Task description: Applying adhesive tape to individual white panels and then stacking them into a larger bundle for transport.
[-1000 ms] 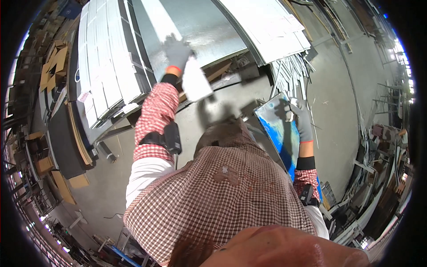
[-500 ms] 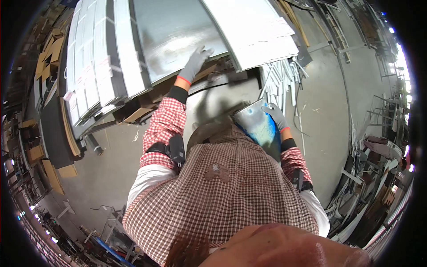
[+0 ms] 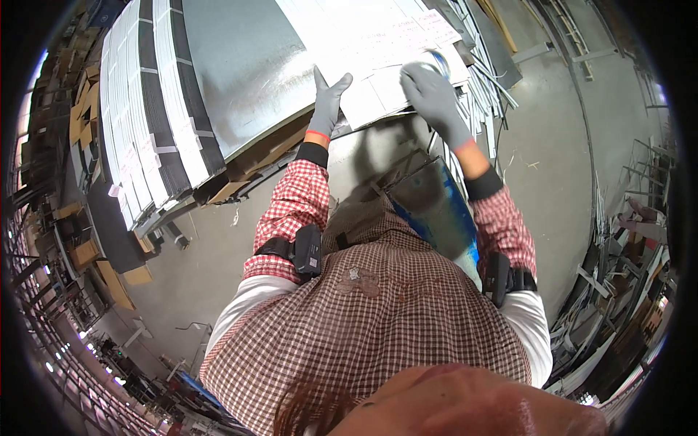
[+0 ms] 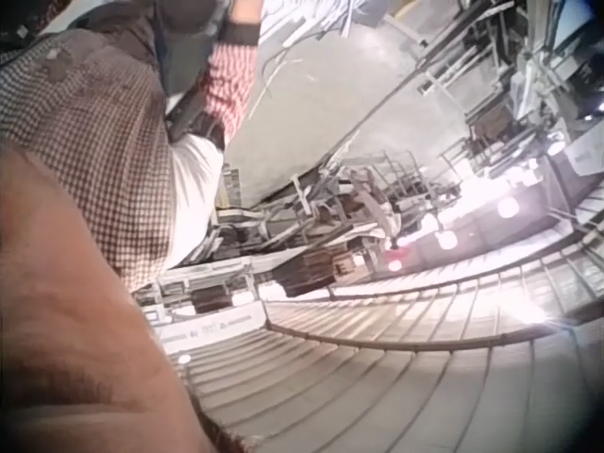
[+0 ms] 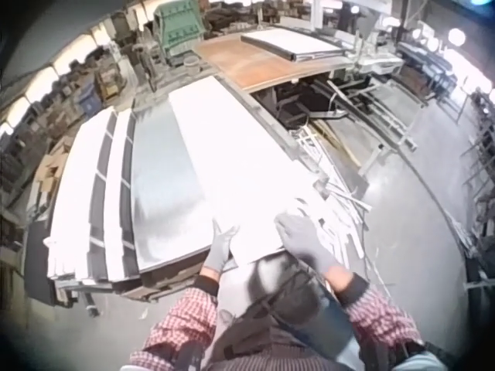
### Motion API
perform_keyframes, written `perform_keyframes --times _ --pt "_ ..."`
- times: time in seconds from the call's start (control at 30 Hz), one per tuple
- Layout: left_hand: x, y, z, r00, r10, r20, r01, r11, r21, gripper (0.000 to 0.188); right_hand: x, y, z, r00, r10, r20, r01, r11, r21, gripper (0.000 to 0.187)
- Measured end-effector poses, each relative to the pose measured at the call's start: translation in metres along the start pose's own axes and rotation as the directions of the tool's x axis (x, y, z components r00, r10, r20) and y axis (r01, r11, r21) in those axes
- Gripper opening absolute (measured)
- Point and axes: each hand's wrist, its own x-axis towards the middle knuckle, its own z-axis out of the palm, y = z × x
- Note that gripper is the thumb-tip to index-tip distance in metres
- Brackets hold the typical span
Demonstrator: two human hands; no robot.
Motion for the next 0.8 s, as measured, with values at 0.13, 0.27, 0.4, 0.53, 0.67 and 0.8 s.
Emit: perform_keyframes --times 0.13,0.27,0.4,0.53,0.67,0.8 --pt "0.001 -0.001 0.004 0.997 0.025 0.079 -0.018 0.996 -0.082 0.085 0.033 0.045 0.055 0.958 -0.16 0.24 0.205 0.962 -0.18 0.011" --pt "-0.004 0.0 -0.01 0.999 0.04 0.008 -0.04 0.999 -0.013 0.084 0.026 0.05 0.044 0.857 -0.267 0.44 0.348 0.93 -0.114 0.008" --pt "-0.039 0.01 0.018 1.0 -0.03 0.009 0.031 0.993 -0.114 0.068 0.021 0.064 0.039 0.843 -0.306 0.442 0.359 0.932 -0.04 0.005" --pt "-0.139 -0.02 0.052 0.99 0.134 -0.037 -0.117 0.948 0.297 0.066 0.021 0.065 0.039 0.845 -0.212 0.491 0.279 0.958 -0.068 0.006" --pt "-0.192 -0.05 0.061 0.997 0.08 -0.006 -0.08 0.997 0.011 0.061 0.027 0.048 0.039 0.832 -0.191 0.521 0.288 0.951 -0.11 0.004" --pt "-0.186 -0.054 0.049 0.988 -0.133 0.082 0.127 0.989 0.074 0.057 0.033 0.034 0.02 0.86 -0.395 0.324 0.486 0.829 -0.278 0.012"
